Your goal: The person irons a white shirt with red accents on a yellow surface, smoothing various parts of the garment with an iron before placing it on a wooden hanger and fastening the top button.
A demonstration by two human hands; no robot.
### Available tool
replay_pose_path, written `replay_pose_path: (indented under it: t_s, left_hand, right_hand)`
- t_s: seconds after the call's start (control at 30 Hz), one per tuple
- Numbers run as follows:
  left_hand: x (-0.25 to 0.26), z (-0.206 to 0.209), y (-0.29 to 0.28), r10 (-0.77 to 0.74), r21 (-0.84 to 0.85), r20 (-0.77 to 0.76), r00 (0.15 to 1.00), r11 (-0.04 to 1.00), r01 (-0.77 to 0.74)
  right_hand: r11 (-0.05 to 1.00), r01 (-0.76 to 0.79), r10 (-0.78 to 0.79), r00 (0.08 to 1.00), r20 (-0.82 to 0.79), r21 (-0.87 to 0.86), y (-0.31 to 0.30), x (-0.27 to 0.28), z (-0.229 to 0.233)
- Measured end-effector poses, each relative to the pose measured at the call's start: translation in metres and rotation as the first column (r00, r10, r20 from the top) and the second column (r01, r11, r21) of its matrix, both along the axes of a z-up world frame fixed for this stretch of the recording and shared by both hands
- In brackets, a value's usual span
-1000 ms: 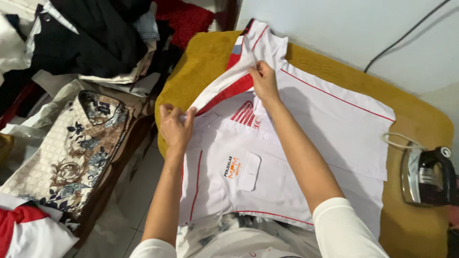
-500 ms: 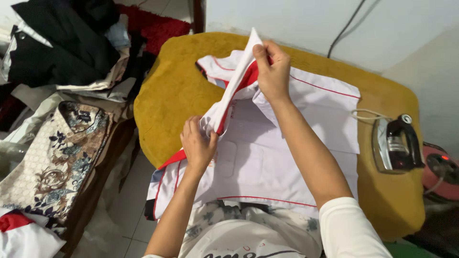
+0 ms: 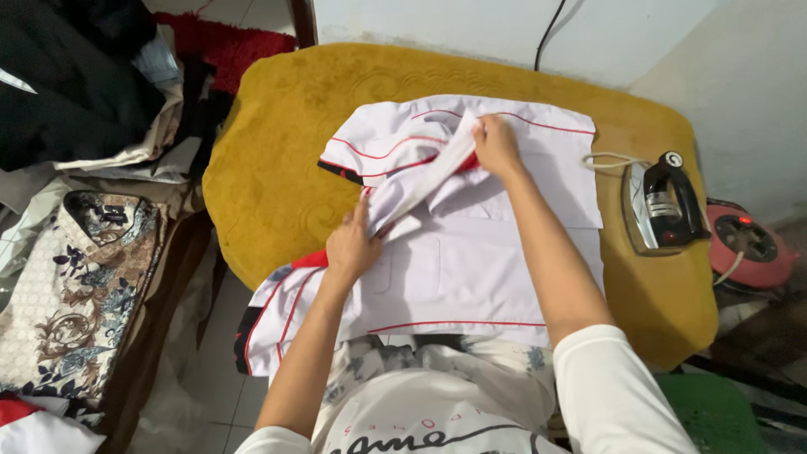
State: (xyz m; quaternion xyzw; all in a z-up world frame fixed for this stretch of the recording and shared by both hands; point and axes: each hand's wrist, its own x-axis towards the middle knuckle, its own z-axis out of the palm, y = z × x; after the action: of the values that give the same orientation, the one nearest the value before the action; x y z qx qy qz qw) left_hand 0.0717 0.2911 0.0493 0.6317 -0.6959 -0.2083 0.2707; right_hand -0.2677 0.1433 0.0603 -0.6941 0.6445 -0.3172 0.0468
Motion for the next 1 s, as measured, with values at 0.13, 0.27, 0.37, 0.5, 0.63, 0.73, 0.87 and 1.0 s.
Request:
replay_pose_path:
  t_s: [0.13, 0.27, 0.37, 0.5, 0.63, 0.73, 0.87, 1.0]
  left_hand:
    - [0.049, -0.016, -0.022, -0.389, 0.164, -0.234, 0.891, 0.888, 0.43]
    - [0.132, 0.01, -0.048, -0.273, 0.126, -0.505, 0.819, 0.915, 0.383]
    - [0.19, 0.057, -0.051, 0.056, 0.087, -0.816, 0.575, 0.996, 0.025]
    - [0.243, 0.136, -0.047, -0.104, -0.164, -0.85, 0.516, 0.984, -0.073]
    - [0.253, 0.187, -0.061, -0.53, -0.303, -0.72, 0.449, 0.822, 0.483]
    - [0.196, 0.177, -0.067, -0.667, 0.069, -0.488, 0.564, 0.614, 0.786]
    - [0.082, 0.139, -0.05, -0.569, 0.384, 0.094, 0.817, 0.778, 0.498]
    - [0.008, 0.091, -0.047, -0.479, -0.002, 0.41, 0.776, 0.851, 0.526]
  right_hand:
    - [0.95, -0.276, 0.255, 0.956, -0.148, -0.147, 0.016, 0.006, -0.056]
    - [0.768, -0.639, 0.64, 0.768, -0.02, 0.049, 0.026, 0.059, -0.067]
    - [0.595, -0.762, 0.707, 0.647, 0.286, 0.254, 0.078, 0.142, -0.07]
    - [0.203, -0.927, 0.57, 0.374, 0.731, 0.316, 0.218, 0.258, -0.023]
    - [-0.022, -0.998, -0.107, -0.053, 0.993, -0.056, 0.269, 0.221, 0.059]
    - [0.71, -0.698, 0.34, 0.219, 0.915, -0.097, 0.249, 0.127, 0.096]
    - [0.995, 0.032, 0.089, 0.17, 0.981, -0.096, 0.193, 0.026, 0.093]
    - [0.973, 0.195, 0.026, 0.42, 0.907, -0.119, 0.192, -0.027, 0.059]
